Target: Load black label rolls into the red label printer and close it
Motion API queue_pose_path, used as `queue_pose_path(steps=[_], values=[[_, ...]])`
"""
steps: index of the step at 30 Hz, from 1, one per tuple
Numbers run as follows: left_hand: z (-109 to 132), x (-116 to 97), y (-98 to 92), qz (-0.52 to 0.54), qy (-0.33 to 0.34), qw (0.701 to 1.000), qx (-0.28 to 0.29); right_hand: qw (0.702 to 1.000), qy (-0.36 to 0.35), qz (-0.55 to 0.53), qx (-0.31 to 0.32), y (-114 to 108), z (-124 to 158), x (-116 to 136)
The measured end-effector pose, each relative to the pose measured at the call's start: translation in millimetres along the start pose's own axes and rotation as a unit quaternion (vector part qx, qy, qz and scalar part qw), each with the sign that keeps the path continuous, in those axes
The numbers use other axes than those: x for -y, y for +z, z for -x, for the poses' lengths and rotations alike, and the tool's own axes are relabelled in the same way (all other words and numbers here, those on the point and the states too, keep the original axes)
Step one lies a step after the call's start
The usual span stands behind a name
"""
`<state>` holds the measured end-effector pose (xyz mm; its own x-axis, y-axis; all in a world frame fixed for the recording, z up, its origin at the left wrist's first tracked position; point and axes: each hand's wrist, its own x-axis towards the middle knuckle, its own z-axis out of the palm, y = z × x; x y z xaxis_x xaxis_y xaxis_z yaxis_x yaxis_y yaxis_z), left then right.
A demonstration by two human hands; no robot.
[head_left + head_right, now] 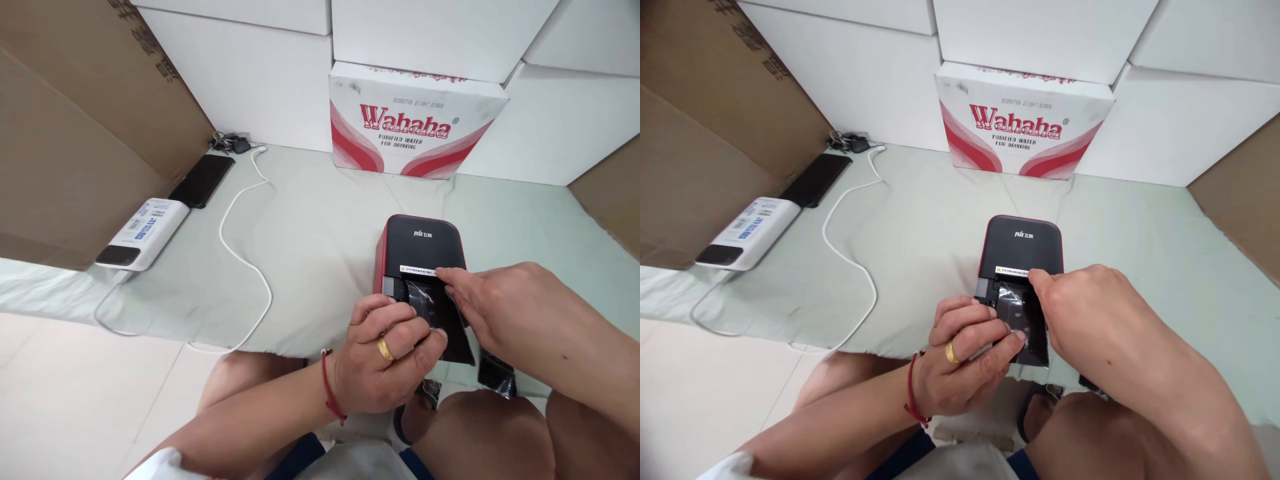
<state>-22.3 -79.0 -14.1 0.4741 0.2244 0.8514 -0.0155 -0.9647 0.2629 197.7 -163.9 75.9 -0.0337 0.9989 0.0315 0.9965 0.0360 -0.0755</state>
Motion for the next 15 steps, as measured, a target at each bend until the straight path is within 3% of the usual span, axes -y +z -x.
queue_pose_path(steps=[6, 11, 15], values=[[-1.0, 3.7, -4.0, -0.004, -0.005, 1.0, 0.002, 0.993, -0.026, 0.092, 0.071, 0.9, 0.0, 1.6], [-1.2, 2.8, -3.8, 0.007, -0.001, 1.0, -0.006, 0.994, -0.011, 0.112, 0.017, 5.4, 3.9, 1.4], [-1.7, 11.3, -9.2, 0.023, 0.006, 1.0, -0.009, 0.999, 0.028, 0.032, -0.03, 4.0, 5.9, -1.5]])
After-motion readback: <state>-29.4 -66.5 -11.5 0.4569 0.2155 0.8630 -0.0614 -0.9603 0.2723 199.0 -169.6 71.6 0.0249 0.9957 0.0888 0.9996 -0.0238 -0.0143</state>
